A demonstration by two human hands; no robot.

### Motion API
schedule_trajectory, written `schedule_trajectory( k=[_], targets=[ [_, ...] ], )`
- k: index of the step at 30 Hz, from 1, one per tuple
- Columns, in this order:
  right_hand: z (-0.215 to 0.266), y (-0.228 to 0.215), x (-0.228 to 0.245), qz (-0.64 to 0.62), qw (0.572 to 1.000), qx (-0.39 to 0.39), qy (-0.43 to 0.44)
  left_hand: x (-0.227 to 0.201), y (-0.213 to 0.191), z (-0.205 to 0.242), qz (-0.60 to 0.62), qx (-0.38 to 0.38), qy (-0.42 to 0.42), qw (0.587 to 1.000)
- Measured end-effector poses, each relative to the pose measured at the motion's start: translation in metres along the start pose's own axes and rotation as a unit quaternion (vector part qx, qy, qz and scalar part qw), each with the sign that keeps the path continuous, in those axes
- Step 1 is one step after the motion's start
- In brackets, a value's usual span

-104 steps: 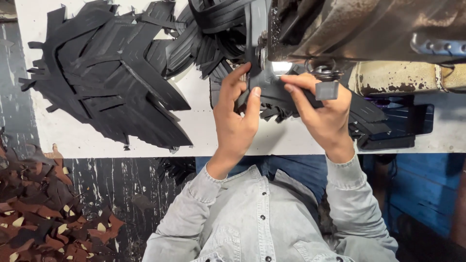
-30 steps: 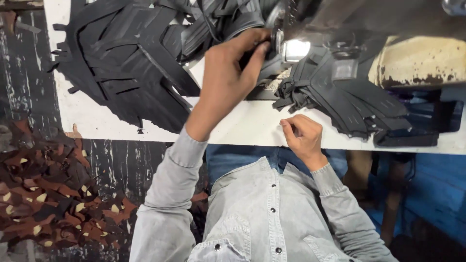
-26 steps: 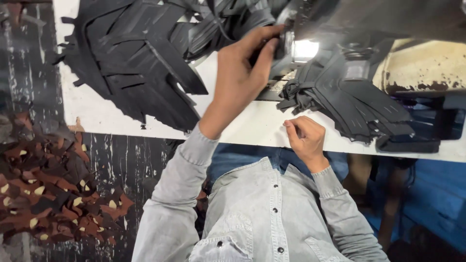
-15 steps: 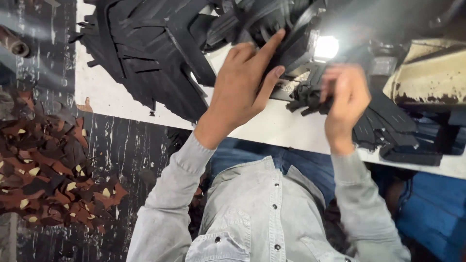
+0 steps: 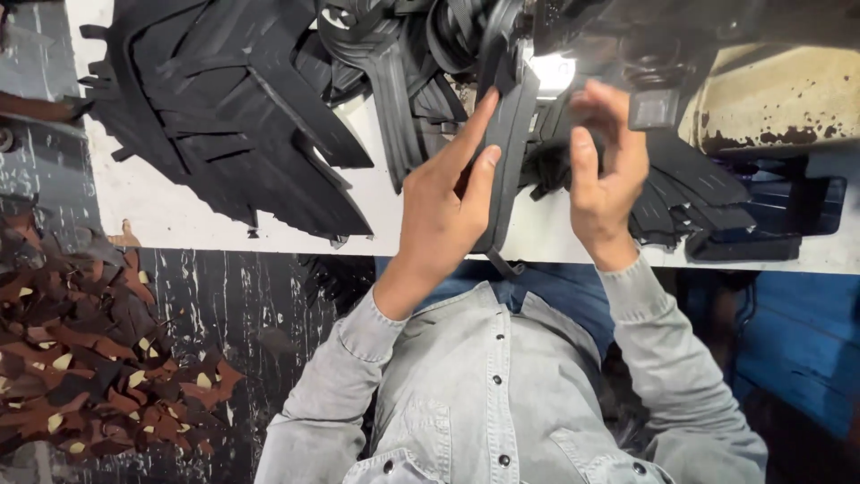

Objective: Stitching together pieces of black material using a sewing machine to form shoe components.

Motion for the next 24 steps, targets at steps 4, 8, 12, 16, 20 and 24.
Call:
schedule_trajectory(
  k=[4,8,12,16,20,24],
  targets=[
    [0.001,0.002,0.022,0.023,0.999,0.033,0.023,0.002,0.008,0.003,-0.029,0.014,-0.095,0.995],
    [-0.022,0.021,0.044,0.05,0.997,0.051,0.021,0.004,0.015,0.012,0.013,-0.027,-0.045,0.999],
    [-0.03,0.027,0.039,-0.05,0.994,-0.005,0.1,-0.003,0.013,0.018,0.021,-0.059,-0.01,0.998],
    [-0.031,0.025,0.036,-0.112,0.982,-0.005,0.149,-0.005,0.013,0.034,0.028,-0.04,-0.132,0.99],
    [-0.032,0.023,0.034,-0.111,0.98,-0.009,0.164,-0.005,0.011,0.045,0.023,-0.031,-0.101,0.994],
    [-0.033,0.025,0.038,-0.12,0.979,-0.006,0.162,-0.004,0.007,0.045,-0.025,-0.026,-0.075,0.997]
  ],
)
Point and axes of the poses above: each hand's wrist, its own z-axis away from the middle knuckle, its own y-axis out of the palm, x = y × z, the point moved 3 cm from there along -z, towards the middle knuckle, and after that the axes turned 2 degrees about -z, right-handed, at the moved point
